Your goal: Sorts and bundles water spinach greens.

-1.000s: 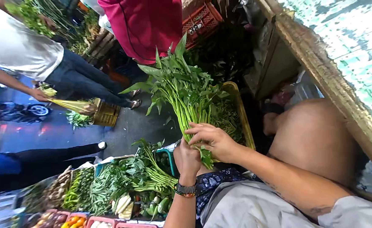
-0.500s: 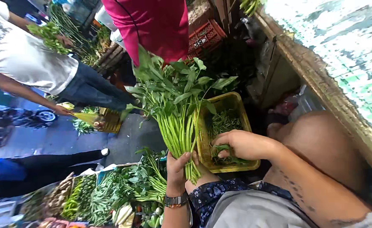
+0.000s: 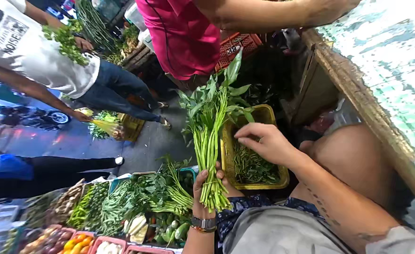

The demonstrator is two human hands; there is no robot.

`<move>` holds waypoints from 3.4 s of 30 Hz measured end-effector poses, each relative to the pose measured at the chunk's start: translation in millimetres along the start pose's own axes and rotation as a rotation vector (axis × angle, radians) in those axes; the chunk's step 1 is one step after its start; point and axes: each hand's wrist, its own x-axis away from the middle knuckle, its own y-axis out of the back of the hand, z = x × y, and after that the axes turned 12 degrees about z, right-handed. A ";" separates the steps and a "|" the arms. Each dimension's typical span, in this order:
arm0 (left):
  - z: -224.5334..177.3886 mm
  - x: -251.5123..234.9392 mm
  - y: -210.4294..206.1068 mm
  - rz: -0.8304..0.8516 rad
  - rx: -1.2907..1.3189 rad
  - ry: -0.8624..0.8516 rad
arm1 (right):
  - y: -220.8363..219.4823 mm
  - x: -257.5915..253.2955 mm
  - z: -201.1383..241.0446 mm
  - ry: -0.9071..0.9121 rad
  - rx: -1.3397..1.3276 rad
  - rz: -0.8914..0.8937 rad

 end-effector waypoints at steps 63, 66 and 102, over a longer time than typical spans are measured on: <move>-2.6 -31.1 2.1 0.164 0.787 -0.048 | -7.8 -52.9 24.1 -0.282 0.119 0.121; -0.8 -29.0 8.2 0.212 0.770 0.006 | -23.1 -59.6 47.8 -0.130 0.179 0.221; 7.5 -1.7 -30.4 0.394 0.714 -0.003 | -30.9 -28.4 -48.9 -0.698 0.326 0.697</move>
